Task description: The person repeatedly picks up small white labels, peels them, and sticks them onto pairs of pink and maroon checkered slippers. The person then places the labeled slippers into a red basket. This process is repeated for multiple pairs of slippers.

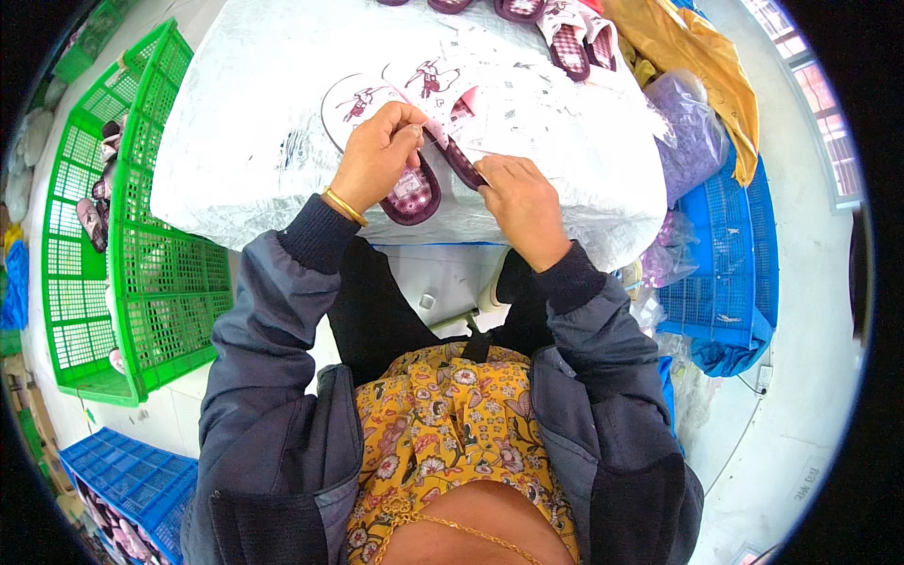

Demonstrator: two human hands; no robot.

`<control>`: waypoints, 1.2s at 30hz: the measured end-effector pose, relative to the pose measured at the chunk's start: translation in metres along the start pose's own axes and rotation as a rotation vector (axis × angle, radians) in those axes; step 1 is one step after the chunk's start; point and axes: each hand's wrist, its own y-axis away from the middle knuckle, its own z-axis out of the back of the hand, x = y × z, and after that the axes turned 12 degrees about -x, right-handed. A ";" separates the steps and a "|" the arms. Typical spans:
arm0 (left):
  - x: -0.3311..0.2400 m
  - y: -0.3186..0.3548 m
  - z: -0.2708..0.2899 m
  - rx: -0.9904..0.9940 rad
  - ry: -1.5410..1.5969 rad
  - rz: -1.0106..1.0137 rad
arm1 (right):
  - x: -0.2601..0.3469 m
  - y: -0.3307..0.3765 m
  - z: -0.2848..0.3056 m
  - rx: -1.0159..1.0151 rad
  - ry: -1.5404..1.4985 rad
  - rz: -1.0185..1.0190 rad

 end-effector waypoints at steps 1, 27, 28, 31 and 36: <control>-0.001 0.000 -0.001 0.009 0.013 0.006 | -0.008 0.001 0.001 -0.005 -0.028 0.021; -0.014 0.007 0.002 0.067 -0.203 -0.011 | 0.015 -0.017 -0.012 -0.060 -0.262 -0.186; -0.013 0.007 0.003 0.071 -0.200 -0.010 | 0.018 -0.019 -0.012 -0.044 -0.237 -0.189; -0.010 0.008 0.004 0.080 -0.195 -0.003 | 0.018 -0.022 -0.018 -0.061 -0.200 -0.163; -0.013 0.008 0.003 0.089 -0.208 0.022 | 0.016 -0.025 -0.022 -0.053 -0.151 -0.101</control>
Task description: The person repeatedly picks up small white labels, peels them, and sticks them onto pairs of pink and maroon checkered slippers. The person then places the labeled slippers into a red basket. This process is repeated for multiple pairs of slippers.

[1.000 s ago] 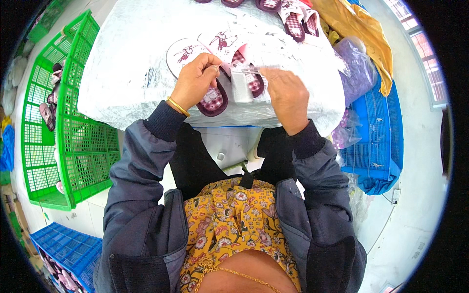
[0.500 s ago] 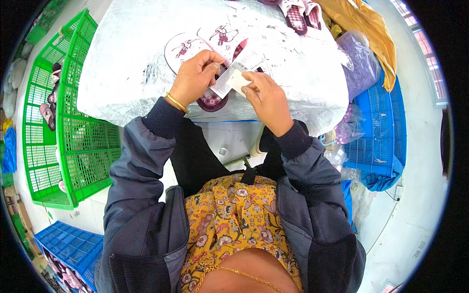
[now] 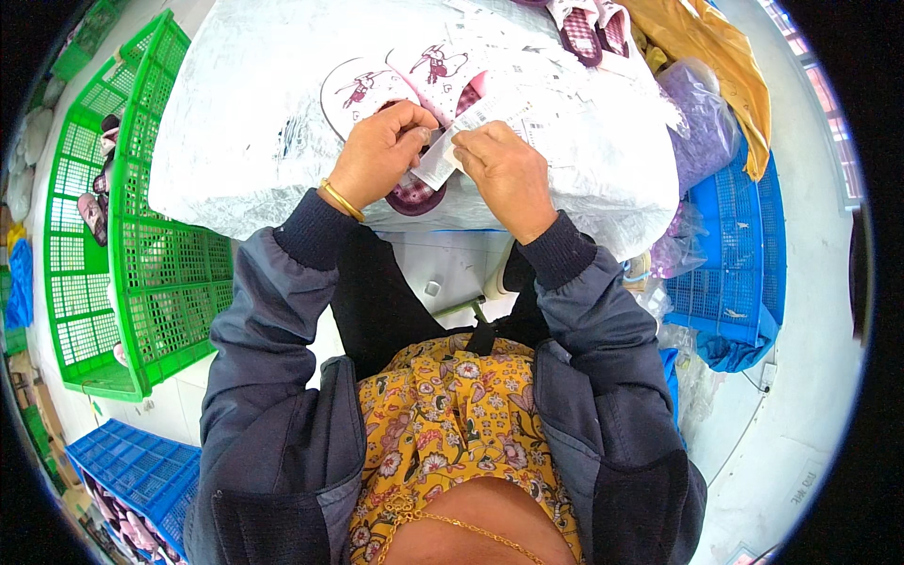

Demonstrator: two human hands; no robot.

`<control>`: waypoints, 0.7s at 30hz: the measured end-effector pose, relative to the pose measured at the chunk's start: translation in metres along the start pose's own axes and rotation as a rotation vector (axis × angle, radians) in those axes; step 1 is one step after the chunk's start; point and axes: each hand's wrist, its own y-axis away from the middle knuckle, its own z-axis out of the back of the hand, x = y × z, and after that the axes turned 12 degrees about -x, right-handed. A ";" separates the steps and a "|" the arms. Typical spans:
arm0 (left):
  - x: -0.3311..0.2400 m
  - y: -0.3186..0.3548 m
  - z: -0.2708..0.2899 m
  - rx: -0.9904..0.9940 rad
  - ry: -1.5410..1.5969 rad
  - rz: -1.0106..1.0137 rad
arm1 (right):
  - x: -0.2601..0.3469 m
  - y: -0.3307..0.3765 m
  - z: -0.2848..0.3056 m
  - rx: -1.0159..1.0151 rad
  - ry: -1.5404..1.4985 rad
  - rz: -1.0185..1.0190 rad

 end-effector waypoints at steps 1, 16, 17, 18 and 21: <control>0.000 0.000 0.000 0.000 0.001 0.002 | -0.001 0.000 -0.001 0.005 0.014 0.015; 0.006 -0.005 -0.003 0.010 0.183 0.037 | -0.002 -0.007 -0.013 -0.064 -0.282 -0.254; 0.009 -0.005 -0.003 0.020 0.202 0.039 | -0.002 -0.007 -0.013 -0.058 -0.303 -0.275; 0.011 -0.005 -0.004 0.029 0.221 0.043 | -0.001 -0.006 -0.015 -0.051 -0.325 -0.298; 0.015 -0.006 -0.004 0.037 0.223 0.033 | -0.001 -0.006 -0.016 -0.038 -0.342 -0.318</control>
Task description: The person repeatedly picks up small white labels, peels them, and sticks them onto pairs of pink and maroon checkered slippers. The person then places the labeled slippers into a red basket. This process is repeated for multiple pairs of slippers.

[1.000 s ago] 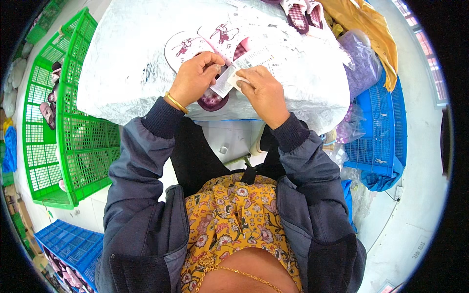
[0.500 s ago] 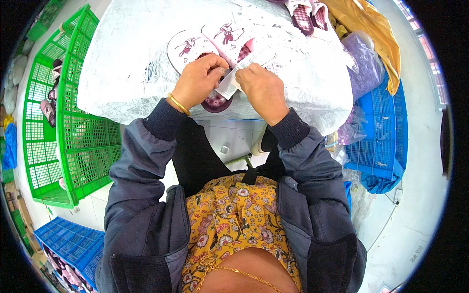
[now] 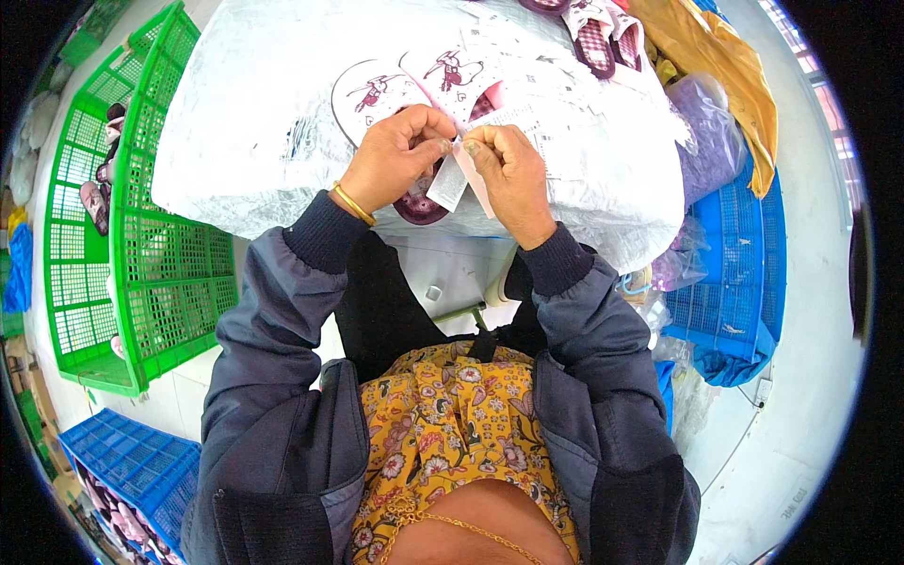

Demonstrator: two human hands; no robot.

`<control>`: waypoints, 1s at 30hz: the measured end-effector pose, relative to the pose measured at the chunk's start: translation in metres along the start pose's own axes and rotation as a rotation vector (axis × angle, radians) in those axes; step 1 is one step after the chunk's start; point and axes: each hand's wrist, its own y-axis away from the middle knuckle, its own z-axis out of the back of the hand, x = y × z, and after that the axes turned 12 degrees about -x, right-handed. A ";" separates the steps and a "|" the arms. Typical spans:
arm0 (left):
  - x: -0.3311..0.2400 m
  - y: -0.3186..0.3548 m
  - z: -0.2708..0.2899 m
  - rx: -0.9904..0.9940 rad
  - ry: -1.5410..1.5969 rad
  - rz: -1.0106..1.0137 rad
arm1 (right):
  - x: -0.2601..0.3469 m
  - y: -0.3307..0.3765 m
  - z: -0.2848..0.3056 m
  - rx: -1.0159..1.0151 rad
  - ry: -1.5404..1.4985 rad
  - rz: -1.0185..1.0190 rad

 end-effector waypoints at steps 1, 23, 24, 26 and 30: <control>-0.001 0.000 -0.001 0.001 -0.001 -0.001 | 0.000 0.000 0.000 0.002 0.004 0.000; 0.009 0.002 -0.004 -0.040 0.038 -0.091 | 0.002 0.000 -0.006 0.066 -0.018 0.015; 0.011 0.002 -0.004 -0.039 0.032 -0.111 | 0.002 0.000 -0.006 0.060 -0.017 0.025; 0.011 0.001 -0.003 -0.022 0.053 -0.080 | 0.003 -0.001 -0.007 0.053 -0.027 0.017; 0.003 0.001 -0.002 -0.009 0.006 -0.011 | 0.000 -0.003 -0.009 0.034 -0.065 -0.033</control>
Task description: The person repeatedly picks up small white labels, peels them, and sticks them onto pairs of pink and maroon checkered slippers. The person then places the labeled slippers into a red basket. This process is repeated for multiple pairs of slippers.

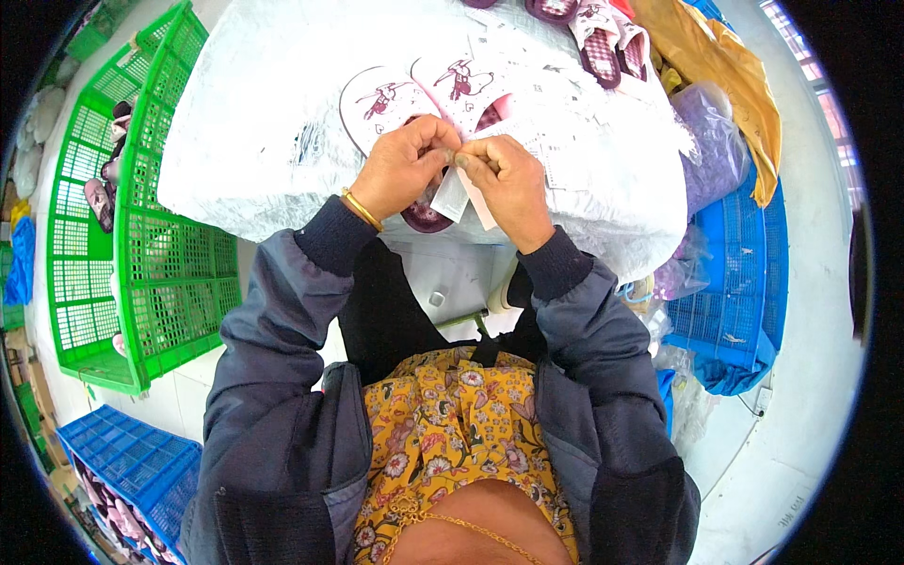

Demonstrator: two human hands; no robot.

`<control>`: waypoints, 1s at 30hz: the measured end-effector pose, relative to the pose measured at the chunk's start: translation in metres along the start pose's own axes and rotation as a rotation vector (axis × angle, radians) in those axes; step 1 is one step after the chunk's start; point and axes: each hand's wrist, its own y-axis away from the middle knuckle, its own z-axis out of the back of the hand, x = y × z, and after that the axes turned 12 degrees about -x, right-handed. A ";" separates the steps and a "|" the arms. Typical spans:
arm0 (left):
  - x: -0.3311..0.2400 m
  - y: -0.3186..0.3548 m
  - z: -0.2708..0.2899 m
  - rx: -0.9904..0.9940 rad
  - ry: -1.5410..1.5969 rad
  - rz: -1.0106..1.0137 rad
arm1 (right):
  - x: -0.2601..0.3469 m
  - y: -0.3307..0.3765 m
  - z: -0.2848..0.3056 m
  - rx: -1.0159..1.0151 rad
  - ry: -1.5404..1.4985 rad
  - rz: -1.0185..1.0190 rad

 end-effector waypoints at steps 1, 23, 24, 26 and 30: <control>-0.005 0.002 -0.001 -0.032 -0.044 -0.007 | -0.001 0.000 0.001 -0.008 -0.005 -0.008; 0.033 0.015 0.039 -0.837 -0.356 -0.456 | 0.021 -0.052 0.000 0.103 0.710 0.309; 0.035 0.016 0.039 -0.837 -0.358 -0.463 | 0.016 -0.056 0.001 0.187 0.763 0.217; 0.036 0.017 0.041 -0.842 -0.350 -0.448 | 0.018 -0.060 -0.002 0.245 0.642 0.147; 0.029 0.020 0.039 -0.860 -0.304 -0.429 | 0.037 -0.052 -0.023 0.145 0.517 0.362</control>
